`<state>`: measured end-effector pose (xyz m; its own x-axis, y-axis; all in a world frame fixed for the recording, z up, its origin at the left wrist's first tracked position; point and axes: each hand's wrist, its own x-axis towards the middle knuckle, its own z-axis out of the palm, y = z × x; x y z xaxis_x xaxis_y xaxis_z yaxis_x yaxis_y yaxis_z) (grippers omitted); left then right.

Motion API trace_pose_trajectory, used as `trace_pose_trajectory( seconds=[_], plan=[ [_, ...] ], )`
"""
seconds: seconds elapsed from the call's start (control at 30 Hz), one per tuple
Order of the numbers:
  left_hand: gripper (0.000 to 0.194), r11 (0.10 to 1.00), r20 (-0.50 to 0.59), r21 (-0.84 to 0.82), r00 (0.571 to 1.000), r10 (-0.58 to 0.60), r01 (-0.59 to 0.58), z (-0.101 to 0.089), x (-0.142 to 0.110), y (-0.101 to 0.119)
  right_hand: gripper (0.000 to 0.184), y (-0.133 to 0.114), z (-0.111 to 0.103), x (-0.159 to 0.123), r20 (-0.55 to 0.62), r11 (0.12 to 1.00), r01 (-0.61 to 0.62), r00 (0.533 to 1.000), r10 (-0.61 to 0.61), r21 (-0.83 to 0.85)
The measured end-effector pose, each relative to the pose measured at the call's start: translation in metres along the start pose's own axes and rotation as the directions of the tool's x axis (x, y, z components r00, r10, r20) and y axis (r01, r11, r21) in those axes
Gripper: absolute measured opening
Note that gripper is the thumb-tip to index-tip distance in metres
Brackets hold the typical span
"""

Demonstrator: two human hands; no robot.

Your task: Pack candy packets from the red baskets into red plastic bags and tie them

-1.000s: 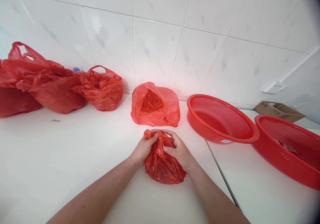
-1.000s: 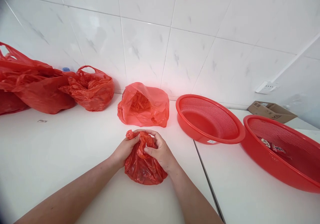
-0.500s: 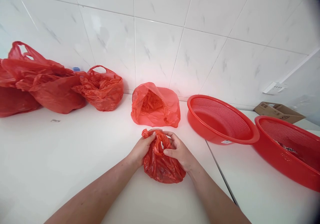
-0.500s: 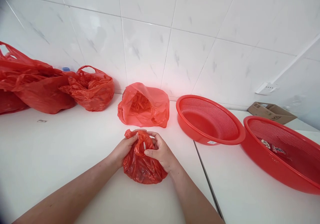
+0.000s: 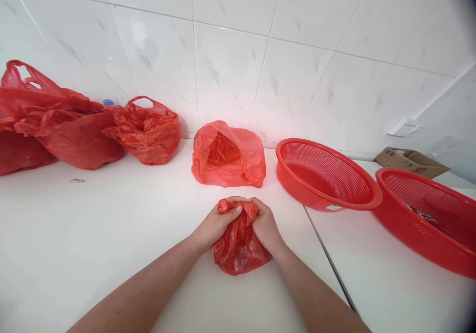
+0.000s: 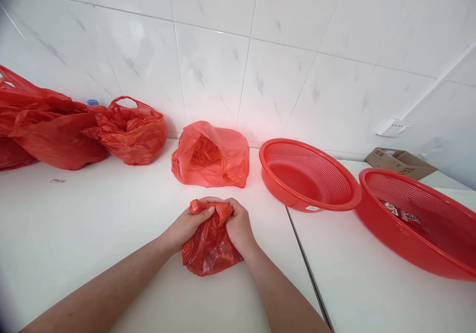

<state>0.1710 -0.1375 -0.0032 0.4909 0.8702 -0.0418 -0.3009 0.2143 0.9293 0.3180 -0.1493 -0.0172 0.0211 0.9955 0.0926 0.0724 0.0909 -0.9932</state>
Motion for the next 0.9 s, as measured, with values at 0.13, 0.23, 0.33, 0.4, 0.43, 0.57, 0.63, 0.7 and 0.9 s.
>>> trace_pose_trajectory(
  seconds=[0.13,0.23,0.33,0.4,0.43,0.57,0.63,0.7,0.9],
  plan=[
    [0.025,0.984,-0.035,0.172,0.998,0.055,-0.048,-0.005,0.003,-0.004,0.015,-0.001,-0.005,0.005,0.021,0.997,-0.018,1.0,0.016,0.076],
    [0.022,0.954,-0.052,0.273,0.989,0.14,-0.12,-0.008,0.004,-0.001,0.021,-0.004,-0.01,0.007,0.121,0.951,-0.132,0.987,0.101,0.28],
    [0.025,0.89,-0.067,0.391,0.957,0.281,-0.234,-0.01,0.002,0.005,0.028,-0.009,-0.017,0.007,0.195,0.852,-0.156,0.979,0.065,0.499],
    [0.029,0.828,-0.084,0.477,0.923,0.376,-0.293,-0.011,0.002,0.008,0.031,-0.012,-0.022,0.008,0.196,0.788,-0.12,0.981,-0.001,0.604],
    [0.031,0.804,-0.104,0.509,0.905,0.413,-0.309,-0.012,0.002,0.009,0.032,-0.013,-0.025,0.008,0.188,0.758,-0.104,0.982,-0.024,0.644],
    [0.037,0.785,-0.228,0.543,0.847,0.481,-0.3,-0.018,0.005,0.009,0.02,-0.012,-0.039,0.014,0.169,0.656,-0.122,0.986,-0.009,0.745],
    [0.039,0.794,-0.295,0.542,0.822,0.487,-0.275,-0.026,0.009,0.008,0.014,-0.009,-0.048,0.019,0.127,0.629,-0.124,0.991,0.04,0.768],
    [0.041,0.814,-0.394,0.535,0.786,0.476,-0.225,-0.038,0.013,0.009,0.014,-0.005,-0.057,0.025,0.027,0.622,-0.084,0.994,0.102,0.779],
    [0.044,0.855,-0.516,0.501,0.747,0.419,-0.133,-0.062,0.018,0.011,0.019,0.009,-0.075,0.039,-0.112,0.661,-0.053,0.972,0.205,0.749]
  ],
)
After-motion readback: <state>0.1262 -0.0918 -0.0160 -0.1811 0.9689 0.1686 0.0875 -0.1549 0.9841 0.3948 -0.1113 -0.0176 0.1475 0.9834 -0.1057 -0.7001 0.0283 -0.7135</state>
